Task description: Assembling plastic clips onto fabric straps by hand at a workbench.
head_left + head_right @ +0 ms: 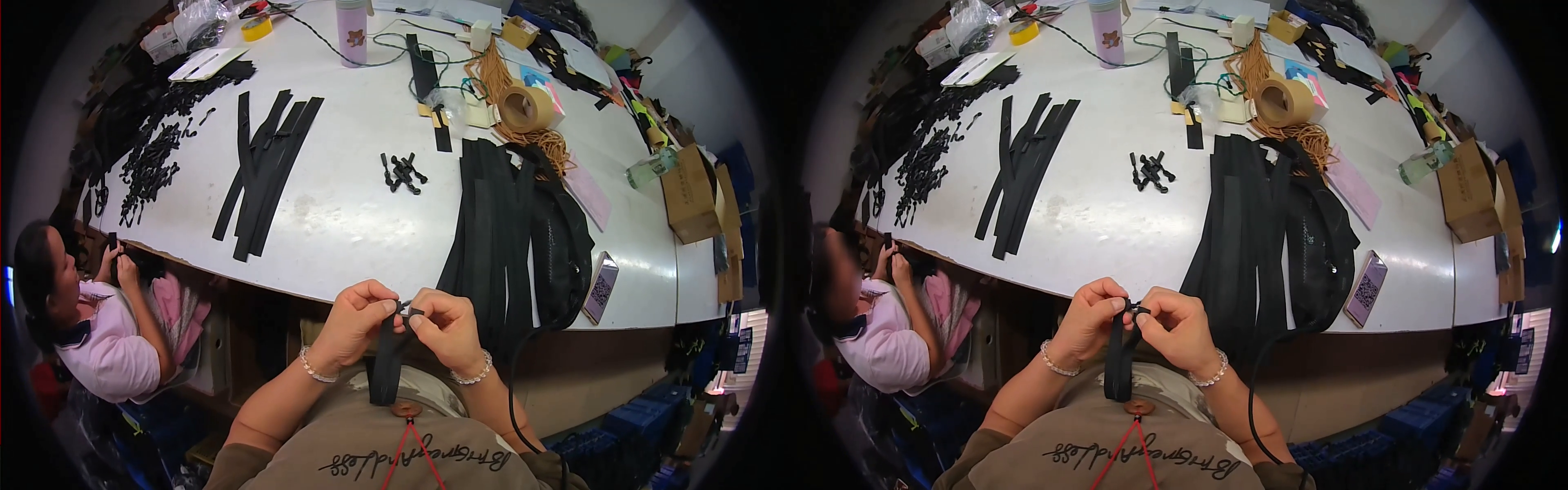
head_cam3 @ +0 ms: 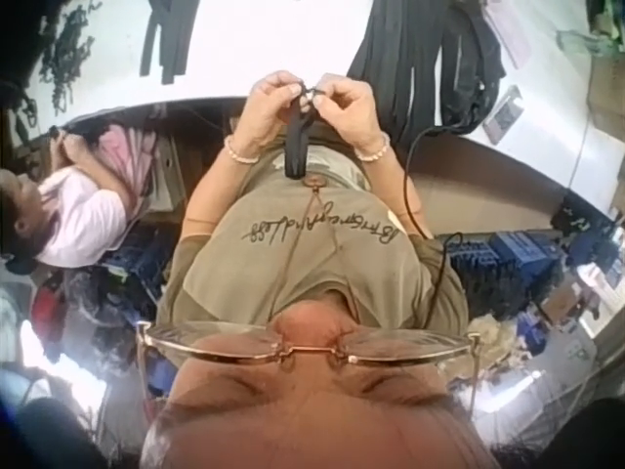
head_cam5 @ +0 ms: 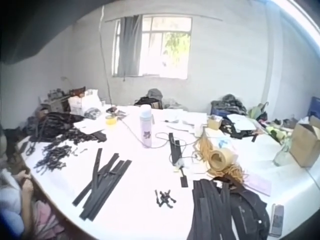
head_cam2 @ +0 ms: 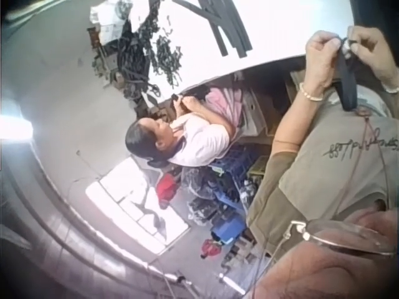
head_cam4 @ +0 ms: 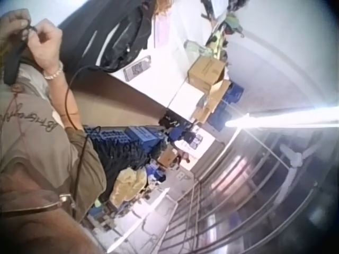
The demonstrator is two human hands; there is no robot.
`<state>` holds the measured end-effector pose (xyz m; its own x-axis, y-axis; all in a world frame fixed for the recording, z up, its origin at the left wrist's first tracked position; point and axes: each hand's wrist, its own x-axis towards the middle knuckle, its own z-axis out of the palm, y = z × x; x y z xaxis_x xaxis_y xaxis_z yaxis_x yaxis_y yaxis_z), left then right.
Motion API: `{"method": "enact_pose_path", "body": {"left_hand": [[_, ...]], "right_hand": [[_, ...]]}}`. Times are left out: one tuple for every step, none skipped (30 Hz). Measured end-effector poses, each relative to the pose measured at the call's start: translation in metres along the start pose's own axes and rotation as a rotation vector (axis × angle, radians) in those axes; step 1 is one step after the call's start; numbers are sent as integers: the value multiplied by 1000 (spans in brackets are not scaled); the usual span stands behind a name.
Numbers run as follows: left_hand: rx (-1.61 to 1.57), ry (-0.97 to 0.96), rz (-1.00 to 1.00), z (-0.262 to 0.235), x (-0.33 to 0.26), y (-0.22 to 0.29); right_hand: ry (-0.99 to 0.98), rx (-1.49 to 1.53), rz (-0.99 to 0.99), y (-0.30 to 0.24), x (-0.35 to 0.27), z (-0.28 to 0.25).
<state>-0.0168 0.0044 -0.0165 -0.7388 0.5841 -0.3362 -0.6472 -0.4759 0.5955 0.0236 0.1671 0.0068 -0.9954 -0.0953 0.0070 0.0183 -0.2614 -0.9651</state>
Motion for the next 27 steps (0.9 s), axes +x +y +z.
{"method": "enact_pose_path", "body": {"left_hand": [[-1, 5, 1, 1, 0, -1], [27, 28, 12, 1, 0, -1], [55, 51, 24, 2, -1, -1], [53, 53, 24, 3, -2, 0], [66, 59, 43, 4, -2, 2], [80, 66, 63, 5, -2, 4], [80, 66, 64, 6, -2, 6], [94, 64, 70, 7, -2, 8], [109, 63, 76, 8, -3, 9], [110, 65, 79, 7, -3, 10], [109, 70, 80, 6, -4, 11], [109, 75, 81, 5, -4, 11], [109, 75, 82, 6, -4, 12], [140, 66, 79, 8, -5, 14], [170, 57, 75, 9, -5, 15], [170, 58, 77, 9, -6, 15], [185, 43, 69, 9, -7, 14], [200, 29, 61, 8, -8, 14], [199, 30, 59, 8, -7, 14], [187, 36, 35, 9, -7, 13], [174, 41, 10, 8, -7, 13], [174, 42, 9, 8, -8, 13], [141, 31, -4, 7, -8, 12], [107, 19, -18, 6, -9, 11], [107, 22, -18, 6, -10, 11], [84, 24, -33, 7, -11, 11], [62, 27, -48, 7, -12, 11]], "right_hand": [[-3, 2, 3, 1, 0, -1], [15, -38, -46, 2, 0, -2], [33, -78, -96, 3, 0, -2], [31, -78, -93, 5, 0, -1], [101, 7, -22, 7, -2, 1], [170, 93, 49, 9, -3, 2], [169, 92, 48, 12, -3, 2], [188, 145, 47, 16, -4, 2], [207, 198, 44, 18, -5, 2], [202, 200, 44, 18, -5, 3], [197, 295, 65, 17, -6, 4], [192, 391, 87, 16, -6, 4], [190, 390, 85, 15, -6, 4], [173, 377, 89, 15, -6, 3], [156, 364, 92, 14, -6, 3], [154, 364, 93, 11, -6, 3], [120, 315, 102, 7, -5, 3], [87, 266, 112, 5, -5, 3], [88, 267, 114, 6, -5, 1], [81, 215, 127, 7, -5, -1], [73, 164, 140, 8, -5, -2], [74, 165, 141, 7, -5, -2], [55, 76, 78, 6, -4, -2], [37, -14, 16, 5, -3, -2], [35, -12, 18, 3, -3, -2], [14, -45, -9, 2, -2, -2], [-8, -79, -36, 2, -3, -2]]}}
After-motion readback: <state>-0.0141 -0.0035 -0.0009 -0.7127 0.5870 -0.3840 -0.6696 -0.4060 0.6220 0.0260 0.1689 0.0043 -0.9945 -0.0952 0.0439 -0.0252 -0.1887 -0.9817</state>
